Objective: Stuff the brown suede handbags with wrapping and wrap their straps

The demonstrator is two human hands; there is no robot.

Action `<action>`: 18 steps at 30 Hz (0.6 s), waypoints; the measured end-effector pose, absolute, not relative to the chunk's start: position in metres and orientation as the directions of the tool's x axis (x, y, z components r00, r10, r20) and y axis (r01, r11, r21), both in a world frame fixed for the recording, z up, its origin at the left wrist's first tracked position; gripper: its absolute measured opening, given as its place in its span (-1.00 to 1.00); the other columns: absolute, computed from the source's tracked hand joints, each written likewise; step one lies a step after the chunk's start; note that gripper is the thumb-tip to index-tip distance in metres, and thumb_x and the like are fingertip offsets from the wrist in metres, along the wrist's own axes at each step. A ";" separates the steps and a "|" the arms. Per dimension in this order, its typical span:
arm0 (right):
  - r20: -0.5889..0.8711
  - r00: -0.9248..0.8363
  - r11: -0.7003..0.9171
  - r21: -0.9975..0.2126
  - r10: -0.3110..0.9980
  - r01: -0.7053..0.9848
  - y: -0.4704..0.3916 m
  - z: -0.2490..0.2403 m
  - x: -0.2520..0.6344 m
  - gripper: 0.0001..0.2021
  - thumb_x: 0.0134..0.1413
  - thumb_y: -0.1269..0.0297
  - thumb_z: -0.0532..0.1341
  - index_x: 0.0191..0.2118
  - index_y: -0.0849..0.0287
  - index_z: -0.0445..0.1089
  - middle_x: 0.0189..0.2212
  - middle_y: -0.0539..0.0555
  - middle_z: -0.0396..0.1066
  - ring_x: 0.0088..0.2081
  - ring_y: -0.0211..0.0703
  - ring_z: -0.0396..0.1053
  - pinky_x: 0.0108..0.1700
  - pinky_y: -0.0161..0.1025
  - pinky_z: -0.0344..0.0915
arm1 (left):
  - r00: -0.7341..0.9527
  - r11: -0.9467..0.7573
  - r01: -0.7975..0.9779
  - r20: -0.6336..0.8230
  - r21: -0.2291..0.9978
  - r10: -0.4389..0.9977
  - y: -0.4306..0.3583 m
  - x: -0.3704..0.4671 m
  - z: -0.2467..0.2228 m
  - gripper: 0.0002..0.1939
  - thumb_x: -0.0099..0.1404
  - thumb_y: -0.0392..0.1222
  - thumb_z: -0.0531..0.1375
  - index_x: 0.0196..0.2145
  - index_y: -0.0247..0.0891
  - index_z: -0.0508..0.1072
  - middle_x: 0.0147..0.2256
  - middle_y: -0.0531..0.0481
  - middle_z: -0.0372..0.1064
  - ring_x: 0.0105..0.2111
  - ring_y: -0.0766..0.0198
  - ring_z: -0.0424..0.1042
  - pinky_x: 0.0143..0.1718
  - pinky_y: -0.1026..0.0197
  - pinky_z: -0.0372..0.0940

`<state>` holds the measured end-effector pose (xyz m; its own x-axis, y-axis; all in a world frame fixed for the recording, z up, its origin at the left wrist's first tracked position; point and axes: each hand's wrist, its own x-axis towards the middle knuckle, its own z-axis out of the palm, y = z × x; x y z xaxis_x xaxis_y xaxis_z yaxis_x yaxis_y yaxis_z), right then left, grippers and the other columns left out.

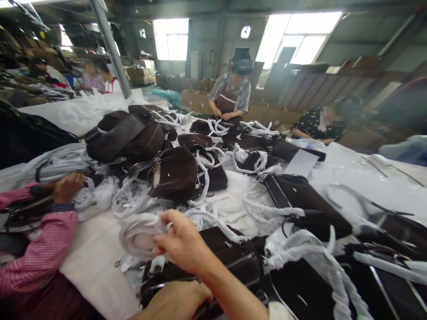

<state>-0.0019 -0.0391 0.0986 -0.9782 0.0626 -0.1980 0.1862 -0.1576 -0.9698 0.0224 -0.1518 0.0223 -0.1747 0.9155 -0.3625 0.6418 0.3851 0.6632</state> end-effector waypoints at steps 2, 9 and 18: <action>-0.213 -0.964 -0.102 -0.975 0.161 0.198 -0.013 0.088 -0.003 -0.72 -0.10 0.19 0.27 -0.22 0.09 0.29 -0.67 -0.26 0.14 -0.58 -0.31 0.32 -0.36 -0.29 0.41 | -0.126 0.353 0.729 -0.391 0.587 0.912 -0.160 0.018 0.030 -0.67 0.34 -0.04 0.27 0.04 -0.05 0.48 -0.16 -0.04 0.54 -0.20 0.05 0.53 -0.23 0.20 0.35; -0.420 -0.851 0.430 -0.736 0.315 0.523 0.017 0.075 0.075 -0.68 0.22 -0.02 0.02 -0.45 0.04 0.22 -0.66 -0.07 0.27 -0.62 -0.17 0.33 -0.52 -0.24 0.19 | -0.084 0.231 0.833 -0.299 0.503 0.951 -0.168 0.011 0.048 -0.89 0.34 -0.22 0.29 -0.16 -0.14 0.52 -0.23 -0.03 0.53 -0.30 0.13 0.52 -0.43 0.25 0.17; -0.404 -0.826 0.327 -0.778 0.392 0.536 -0.042 0.025 0.104 -0.89 0.04 0.23 0.15 -0.37 0.03 0.15 -0.60 -0.09 0.36 -0.49 -0.15 0.37 -0.41 -0.24 0.12 | -0.405 0.548 0.643 -0.369 0.535 0.836 -0.170 -0.012 0.087 -0.78 0.36 -0.43 0.04 -0.26 -0.22 0.44 -0.26 -0.04 0.52 -0.23 0.13 0.48 -0.27 0.20 0.17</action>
<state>0.1037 -0.0417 0.0254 -0.8263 0.3925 -0.4040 0.5360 0.3273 -0.7782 -0.0119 -0.1699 0.0874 -0.4051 0.8364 -0.3692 0.6431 0.5477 0.5352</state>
